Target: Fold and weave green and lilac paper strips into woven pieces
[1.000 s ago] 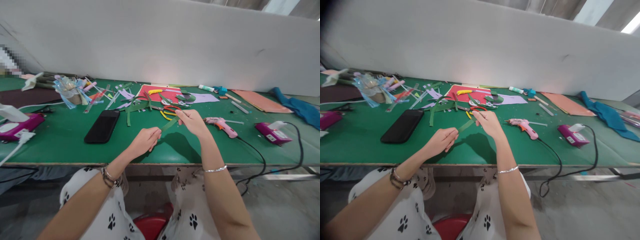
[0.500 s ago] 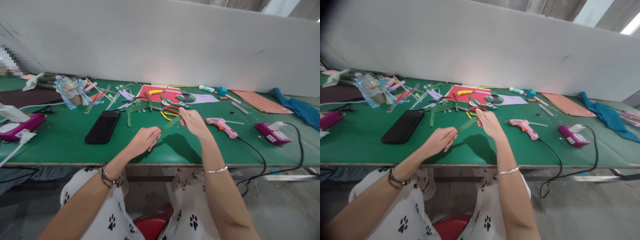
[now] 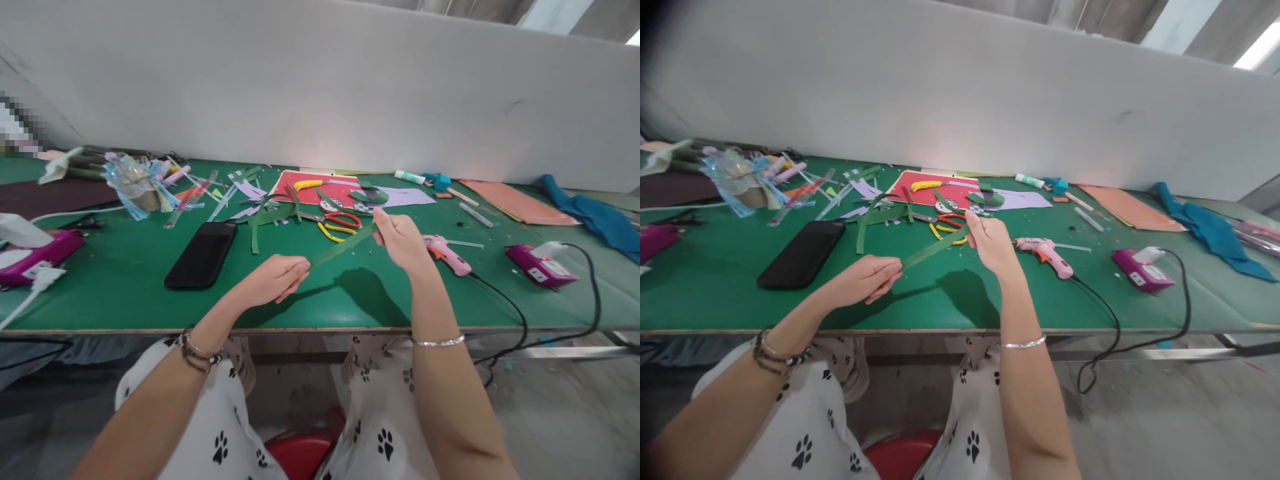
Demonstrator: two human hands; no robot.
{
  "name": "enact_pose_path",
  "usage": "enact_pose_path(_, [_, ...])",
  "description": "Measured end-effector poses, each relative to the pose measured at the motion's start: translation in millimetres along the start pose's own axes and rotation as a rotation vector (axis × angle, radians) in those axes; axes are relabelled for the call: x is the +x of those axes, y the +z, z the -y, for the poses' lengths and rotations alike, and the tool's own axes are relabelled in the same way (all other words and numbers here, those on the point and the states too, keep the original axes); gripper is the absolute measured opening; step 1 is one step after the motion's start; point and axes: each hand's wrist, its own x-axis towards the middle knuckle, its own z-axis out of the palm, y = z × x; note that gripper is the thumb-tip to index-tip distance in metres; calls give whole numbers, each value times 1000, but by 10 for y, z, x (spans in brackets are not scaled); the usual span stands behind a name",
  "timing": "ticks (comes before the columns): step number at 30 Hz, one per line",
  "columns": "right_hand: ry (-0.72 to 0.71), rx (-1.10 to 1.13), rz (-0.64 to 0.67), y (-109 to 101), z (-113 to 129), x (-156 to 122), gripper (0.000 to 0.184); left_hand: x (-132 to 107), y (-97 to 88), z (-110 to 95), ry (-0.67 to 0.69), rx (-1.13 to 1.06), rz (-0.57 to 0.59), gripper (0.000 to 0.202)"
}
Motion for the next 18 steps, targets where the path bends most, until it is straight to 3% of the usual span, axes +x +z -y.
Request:
enact_pose_path(12, [-34, -7, -11, -66, 83, -52, 54, -1, -81, 8, -20, -14, 136, 40])
enact_pose_path(18, [-48, 42, 80, -3, 153, -72, 54, 23, -38, 2, -6, -140, 121, 46])
